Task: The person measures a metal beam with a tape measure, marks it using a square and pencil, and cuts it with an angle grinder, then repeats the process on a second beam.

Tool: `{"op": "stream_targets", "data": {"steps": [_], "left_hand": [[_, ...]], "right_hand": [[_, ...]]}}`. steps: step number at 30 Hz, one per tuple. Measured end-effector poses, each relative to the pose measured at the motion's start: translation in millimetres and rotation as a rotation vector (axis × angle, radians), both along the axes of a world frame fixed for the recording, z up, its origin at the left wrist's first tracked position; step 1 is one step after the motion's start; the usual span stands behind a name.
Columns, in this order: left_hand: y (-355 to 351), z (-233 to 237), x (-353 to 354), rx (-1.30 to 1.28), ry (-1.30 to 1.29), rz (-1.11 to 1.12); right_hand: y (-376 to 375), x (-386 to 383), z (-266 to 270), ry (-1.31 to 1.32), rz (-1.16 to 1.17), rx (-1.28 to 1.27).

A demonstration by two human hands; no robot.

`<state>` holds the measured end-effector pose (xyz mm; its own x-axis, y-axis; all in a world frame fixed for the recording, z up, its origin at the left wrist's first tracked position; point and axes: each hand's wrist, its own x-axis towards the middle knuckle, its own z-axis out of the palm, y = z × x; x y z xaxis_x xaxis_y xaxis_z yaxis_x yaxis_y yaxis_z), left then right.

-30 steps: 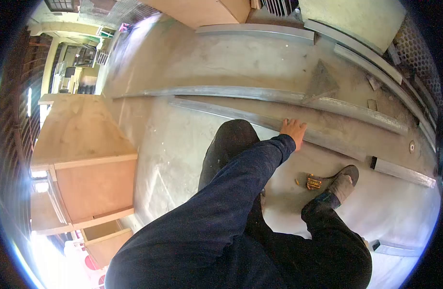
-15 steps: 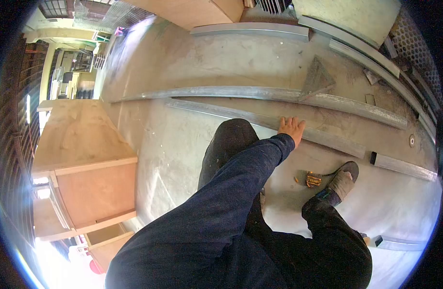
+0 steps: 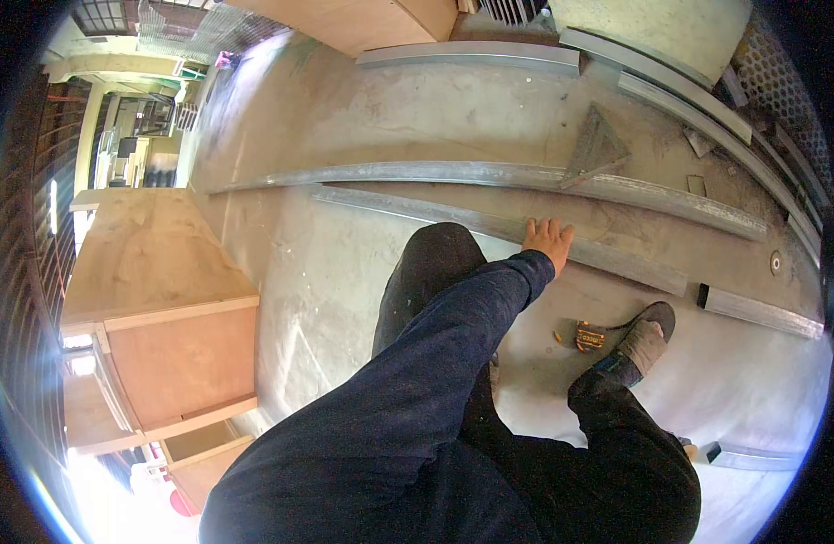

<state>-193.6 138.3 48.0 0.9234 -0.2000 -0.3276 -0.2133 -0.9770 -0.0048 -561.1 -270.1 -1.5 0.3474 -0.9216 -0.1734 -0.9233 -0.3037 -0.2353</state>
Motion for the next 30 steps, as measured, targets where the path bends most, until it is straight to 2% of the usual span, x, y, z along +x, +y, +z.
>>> {"op": "stream_targets", "data": {"steps": [10,16,17,18,20,21,22,25,26,28,30], "left_hand": [[2.4,-6.1,3.6,-0.050,0.049,-0.013],[0.1,-3.8,11.8,-0.034,0.205,0.069],[6.0,-18.2,2.5,-0.024,0.027,0.049],[-4.7,14.3,25.8,0.122,0.314,0.001],[-4.0,14.8,19.7,0.146,0.265,-0.047],[1.4,-2.7,12.2,0.165,0.162,-0.032],[-9.4,22.7,15.5,0.119,0.237,0.019],[-8.0,15.5,20.3,-0.012,0.234,-0.071],[-9.2,12.6,19.4,-0.085,0.190,-0.097],[-10.5,14.8,18.9,-0.167,0.144,-0.146],[-15.5,12.4,20.1,-0.227,0.113,-0.153]], "right_hand": [[3.9,0.6,0.7,-0.006,-0.007,-0.005],[3.1,-15.8,-2.6,-0.014,-0.038,-0.036],[11.3,-20.9,1.0,-0.026,-0.062,-0.046],[18.9,-24.7,1.5,-0.019,-0.094,-0.067],[31.4,-29.5,0.1,0.005,-0.153,-0.119],[37.6,-28.9,-4.0,0.020,-0.177,-0.138],[44.1,-27.3,-7.9,0.031,-0.203,-0.156],[62.6,-12.1,-5.1,-0.004,-0.246,-0.294],[67.6,3.5,15.8,0.006,-0.289,-0.308],[71.3,32.5,66.3,-0.275,-0.343,0.019],[73.8,29.7,52.0,-0.296,-0.330,-0.038]]}}
